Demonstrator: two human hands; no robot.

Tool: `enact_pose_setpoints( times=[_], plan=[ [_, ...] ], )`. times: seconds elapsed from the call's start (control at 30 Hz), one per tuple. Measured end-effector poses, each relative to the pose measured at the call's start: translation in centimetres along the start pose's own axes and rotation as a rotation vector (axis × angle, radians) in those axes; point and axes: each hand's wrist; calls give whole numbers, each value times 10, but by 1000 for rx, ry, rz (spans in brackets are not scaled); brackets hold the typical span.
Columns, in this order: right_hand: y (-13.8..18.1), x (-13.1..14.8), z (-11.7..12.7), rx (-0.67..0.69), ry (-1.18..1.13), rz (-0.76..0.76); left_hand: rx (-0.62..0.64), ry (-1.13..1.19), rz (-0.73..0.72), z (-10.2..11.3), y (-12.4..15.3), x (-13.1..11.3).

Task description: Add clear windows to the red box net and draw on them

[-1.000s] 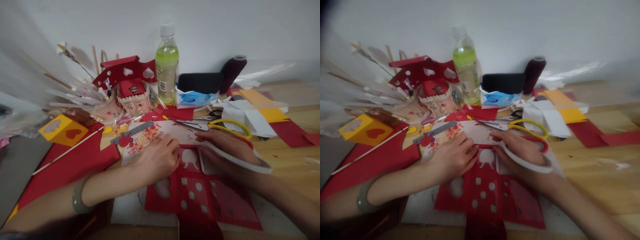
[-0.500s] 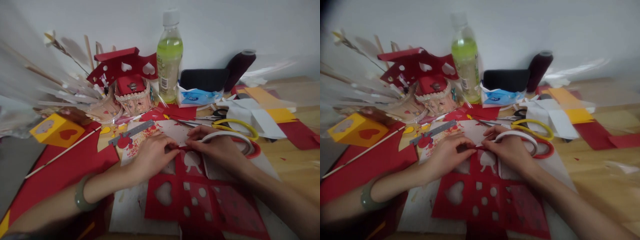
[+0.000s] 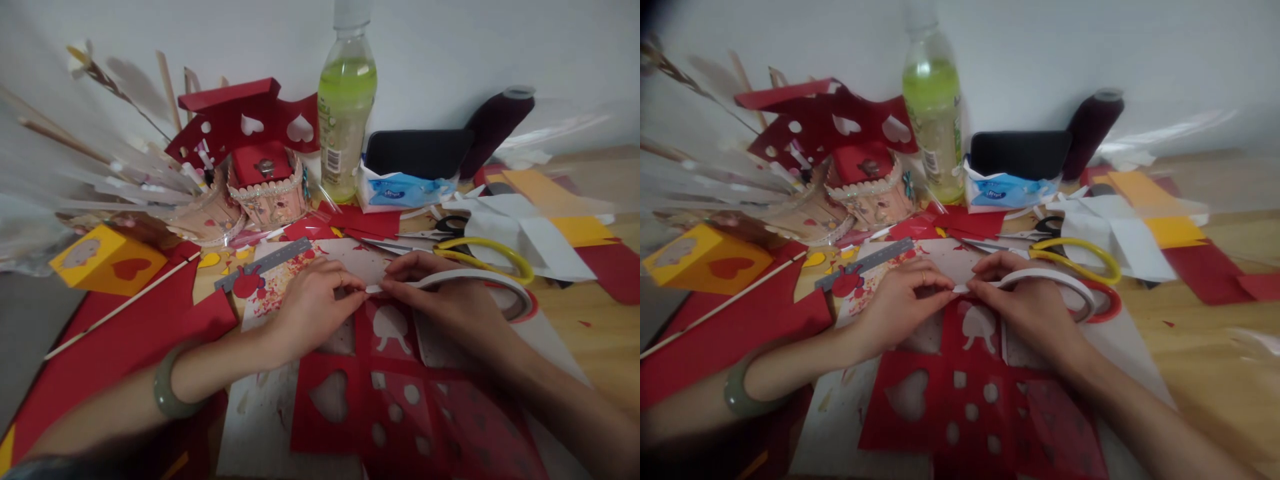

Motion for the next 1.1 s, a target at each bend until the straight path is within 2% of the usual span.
enact_pose_setpoints(
  times=[0.23,0.73,0.93,1.1],
  plan=[
    [3,6,0,-105,9,83,25,119,59,2,-1,-4],
    [7,10,0,-80,-85,133,-14,257,83,4,-3,-6],
    [8,10,-1,-31,-53,92,-47,167,-54,4,-2,-9],
    [8,14,0,-26,-6,89,-142,-175,-341,8,-3,-6]
  ],
)
Point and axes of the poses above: each hand's wrist, its own y-axis away from the middle knuckle, its own z-axis out of the back of the hand, x = y × z, and after that the axes turned 6 degrees about z, right-handed
